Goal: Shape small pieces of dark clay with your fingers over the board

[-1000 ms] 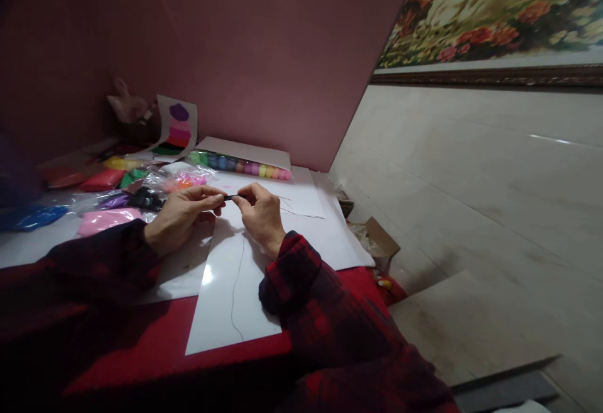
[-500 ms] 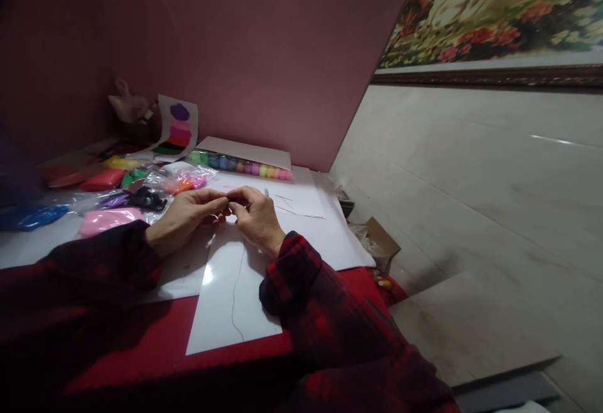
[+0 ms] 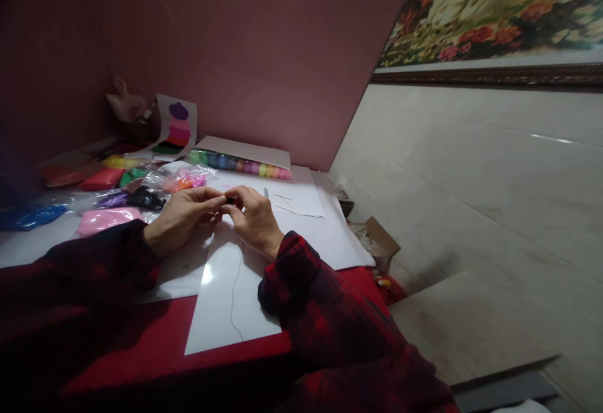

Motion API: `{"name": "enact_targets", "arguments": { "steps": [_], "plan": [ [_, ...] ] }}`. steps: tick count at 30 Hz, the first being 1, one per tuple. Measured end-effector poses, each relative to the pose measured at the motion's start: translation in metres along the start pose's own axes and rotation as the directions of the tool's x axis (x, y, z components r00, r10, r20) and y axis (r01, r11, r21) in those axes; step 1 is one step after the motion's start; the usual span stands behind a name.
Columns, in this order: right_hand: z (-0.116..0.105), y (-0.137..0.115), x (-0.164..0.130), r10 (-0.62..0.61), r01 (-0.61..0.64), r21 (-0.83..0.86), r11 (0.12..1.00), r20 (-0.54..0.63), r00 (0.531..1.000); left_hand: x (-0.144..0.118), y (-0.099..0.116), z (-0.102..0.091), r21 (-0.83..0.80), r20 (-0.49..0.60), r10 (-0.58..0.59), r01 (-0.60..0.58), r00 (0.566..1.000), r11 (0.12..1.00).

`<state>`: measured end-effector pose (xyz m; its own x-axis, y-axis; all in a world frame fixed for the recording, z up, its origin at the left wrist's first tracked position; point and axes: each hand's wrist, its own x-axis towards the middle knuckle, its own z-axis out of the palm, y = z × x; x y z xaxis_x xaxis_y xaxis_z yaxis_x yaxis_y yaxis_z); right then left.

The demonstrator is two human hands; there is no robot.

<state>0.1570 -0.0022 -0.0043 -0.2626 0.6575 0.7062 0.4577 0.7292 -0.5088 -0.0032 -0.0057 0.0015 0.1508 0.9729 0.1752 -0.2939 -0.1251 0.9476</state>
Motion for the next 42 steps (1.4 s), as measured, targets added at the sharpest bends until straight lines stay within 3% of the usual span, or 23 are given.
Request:
{"name": "enact_targets", "arguments": {
  "steps": [10, 15, 25, 30, 36, 42],
  "plan": [
    [-0.0006, 0.0012, -0.0002, -0.043, 0.043, 0.020, 0.999, 0.023, 0.999, -0.0009, 0.0004, 0.0010, -0.017, 0.047, -0.003, 0.003, 0.999, 1.000],
    [-0.0009, 0.0015, -0.0005, -0.004, 0.004, -0.005, 1.000, -0.033, 0.999, 0.0003, -0.0020, -0.0005, 0.009, -0.018, 0.005, -0.005, 1.000, 1.000],
    [-0.0009, 0.0000, 0.0005, -0.046, 0.041, -0.047, 0.998, -0.108, 0.993, 0.0006, -0.0027, -0.0015, 0.138, 0.014, 0.068, -0.069, 0.998, 0.988],
    [-0.0019, -0.0025, 0.0003, -0.069, 0.068, -0.041, 0.997, -0.032, 0.997, 0.0001, -0.0013, -0.0008, 0.202, 0.021, 0.076, -0.079, 0.997, 0.976],
    [-0.0019, -0.0039, 0.0001, -0.038, 0.033, -0.060, 0.998, -0.089, 0.995, -0.0016, 0.0020, 0.0021, 0.224, 0.027, 0.061, -0.066, 0.998, 0.972],
    [-0.0013, -0.0039, -0.0006, -0.073, 0.073, -0.075, 0.995, -0.008, 0.997, 0.0002, -0.0009, -0.0005, 0.210, 0.031, 0.065, -0.070, 0.997, 0.975]
  ]
}}
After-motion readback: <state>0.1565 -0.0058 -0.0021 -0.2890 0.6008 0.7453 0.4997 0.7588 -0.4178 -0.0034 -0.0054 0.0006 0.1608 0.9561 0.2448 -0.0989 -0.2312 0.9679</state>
